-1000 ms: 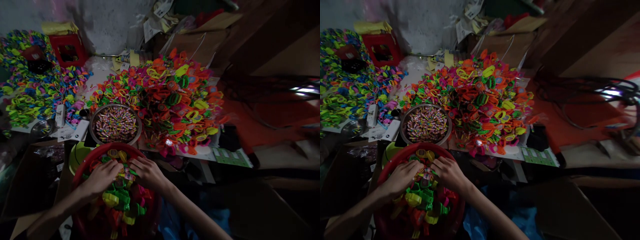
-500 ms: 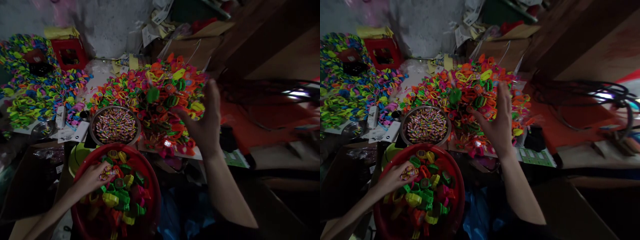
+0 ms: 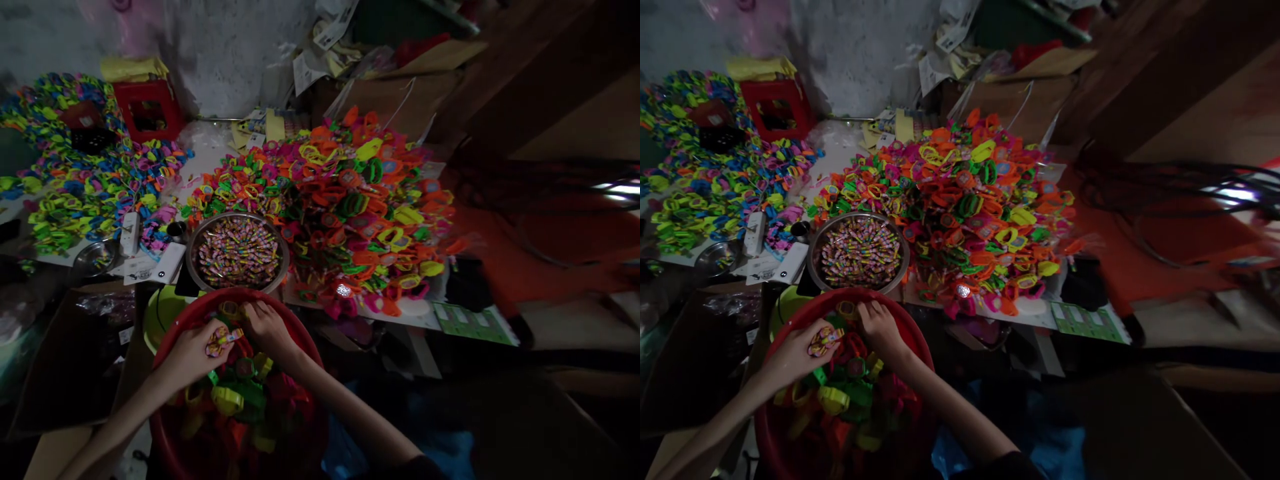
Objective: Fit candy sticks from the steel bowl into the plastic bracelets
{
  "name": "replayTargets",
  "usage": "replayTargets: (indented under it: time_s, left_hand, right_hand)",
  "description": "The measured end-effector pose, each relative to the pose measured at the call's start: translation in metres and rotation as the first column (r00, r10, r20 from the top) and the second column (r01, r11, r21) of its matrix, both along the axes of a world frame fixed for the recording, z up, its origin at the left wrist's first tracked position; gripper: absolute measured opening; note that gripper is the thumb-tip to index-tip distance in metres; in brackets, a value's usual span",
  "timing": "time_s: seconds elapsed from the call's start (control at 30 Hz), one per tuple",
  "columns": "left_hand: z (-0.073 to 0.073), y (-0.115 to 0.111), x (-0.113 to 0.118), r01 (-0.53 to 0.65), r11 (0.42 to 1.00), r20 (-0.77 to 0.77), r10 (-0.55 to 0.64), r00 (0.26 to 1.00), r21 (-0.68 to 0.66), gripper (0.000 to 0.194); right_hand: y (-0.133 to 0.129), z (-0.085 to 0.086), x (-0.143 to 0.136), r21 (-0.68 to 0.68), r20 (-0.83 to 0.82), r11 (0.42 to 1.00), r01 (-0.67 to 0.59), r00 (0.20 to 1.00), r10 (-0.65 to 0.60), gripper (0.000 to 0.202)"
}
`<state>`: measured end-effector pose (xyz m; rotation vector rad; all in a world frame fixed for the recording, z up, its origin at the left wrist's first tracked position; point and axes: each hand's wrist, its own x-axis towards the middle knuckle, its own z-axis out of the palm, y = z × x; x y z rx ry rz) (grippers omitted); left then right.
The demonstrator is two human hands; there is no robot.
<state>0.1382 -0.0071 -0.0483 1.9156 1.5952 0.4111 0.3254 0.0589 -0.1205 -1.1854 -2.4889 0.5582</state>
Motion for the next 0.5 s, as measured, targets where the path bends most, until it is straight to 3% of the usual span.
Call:
replayTargets:
  time_s: [0.2,0.27,0.33,0.4,0.43,0.5]
  left_hand:
    - [0.007,0.004,0.006,-0.067,0.997,0.052,0.069,0.996,-0.038,0.017]
    - [0.009,0.005,0.007,-0.065,0.996,0.023,0.067,0.998,-0.068,0.021]
    - [0.01,0.006,0.008,-0.038,0.995,0.007,0.039,0.999,-0.091,0.031]
    - [0.01,0.007,0.008,-0.001,0.994,0.018,0.003,1.0,-0.113,0.041]
    - [0.01,0.007,0.008,0.013,0.992,0.021,-0.01,1.0,-0.122,0.043]
    - [0.011,0.007,0.009,0.023,0.992,0.017,-0.021,1.0,-0.123,0.043]
  right_hand:
    - [0.003,0.014,0.019,-0.124,-0.146,0.987,-0.099,0.986,0.081,0.026]
    - [0.003,0.025,0.026,-0.281,-0.296,0.952,-0.119,0.955,0.032,0.028]
    - [0.001,0.035,0.03,-0.537,-0.466,0.826,-0.171,0.877,-0.121,0.028]
    - [0.0,0.042,0.032,-0.744,-0.549,0.615,-0.261,0.763,-0.341,0.022]
    - [0.0,0.044,0.033,-0.793,-0.557,0.532,-0.299,0.71,-0.431,0.021]
    - [0.0,0.046,0.034,-0.831,-0.551,0.432,-0.351,0.633,-0.544,0.026]
